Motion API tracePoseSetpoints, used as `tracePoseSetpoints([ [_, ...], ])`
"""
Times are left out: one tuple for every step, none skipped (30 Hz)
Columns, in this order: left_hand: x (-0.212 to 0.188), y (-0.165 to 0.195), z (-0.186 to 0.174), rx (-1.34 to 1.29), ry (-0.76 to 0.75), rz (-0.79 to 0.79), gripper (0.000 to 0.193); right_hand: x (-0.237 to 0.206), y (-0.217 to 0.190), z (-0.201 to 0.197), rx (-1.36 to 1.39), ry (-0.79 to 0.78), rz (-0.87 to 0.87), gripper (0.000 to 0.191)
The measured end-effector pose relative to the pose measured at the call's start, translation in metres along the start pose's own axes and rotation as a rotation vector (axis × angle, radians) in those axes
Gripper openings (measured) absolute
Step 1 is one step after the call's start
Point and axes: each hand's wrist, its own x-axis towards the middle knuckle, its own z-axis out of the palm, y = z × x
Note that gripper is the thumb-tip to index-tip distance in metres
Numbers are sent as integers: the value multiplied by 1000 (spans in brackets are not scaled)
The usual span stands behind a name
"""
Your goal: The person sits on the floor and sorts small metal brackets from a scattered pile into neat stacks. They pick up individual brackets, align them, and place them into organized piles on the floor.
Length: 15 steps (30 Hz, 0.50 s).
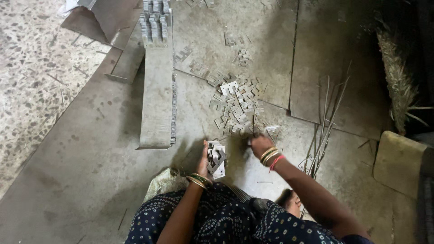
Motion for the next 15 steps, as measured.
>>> tracePoseSetpoints([
  [1,-1,-2,54,37,73,55,0,1,8,-49,-6,-11,22],
  [2,-1,-1,107,71,148,53,-1,0,10,-96,-11,-23,20],
  [1,-1,-2,33,91,61,54,-2,0,13,-77,56,-50,22],
  [1,-2,-3,-41,110,-26,56,-3,1,15,-60,125,-76,27],
  [1,-3,-3,-116,126,-112,57,-4,1,16,-44,194,-102,33],
  [0,-2,-2,-69,53,-120,53,-6,1,14,0,174,-17,29],
  [-2,-1,-2,-26,-18,-126,50,-8,-1,9,44,152,65,26],
  [-5,0,-1,14,-87,-130,49,-11,-3,2,86,127,145,23],
  [-6,1,2,57,-37,-107,48,-12,-5,-5,252,159,162,24],
  [-7,3,4,99,12,-82,47,-14,-7,-13,417,192,177,26],
  [-8,4,6,143,61,-57,47,-15,-8,-21,584,224,191,29],
  [-8,6,8,97,55,-43,49,-14,-9,-27,851,180,108,32],
  [-9,7,9,51,48,-29,51,-13,-9,-32,1116,132,21,35],
  [-9,7,11,6,40,-15,54,-10,-7,-34,1379,80,-69,38],
  [-10,6,12,16,38,-26,56,-7,-5,-35,1121,170,47,36],
])
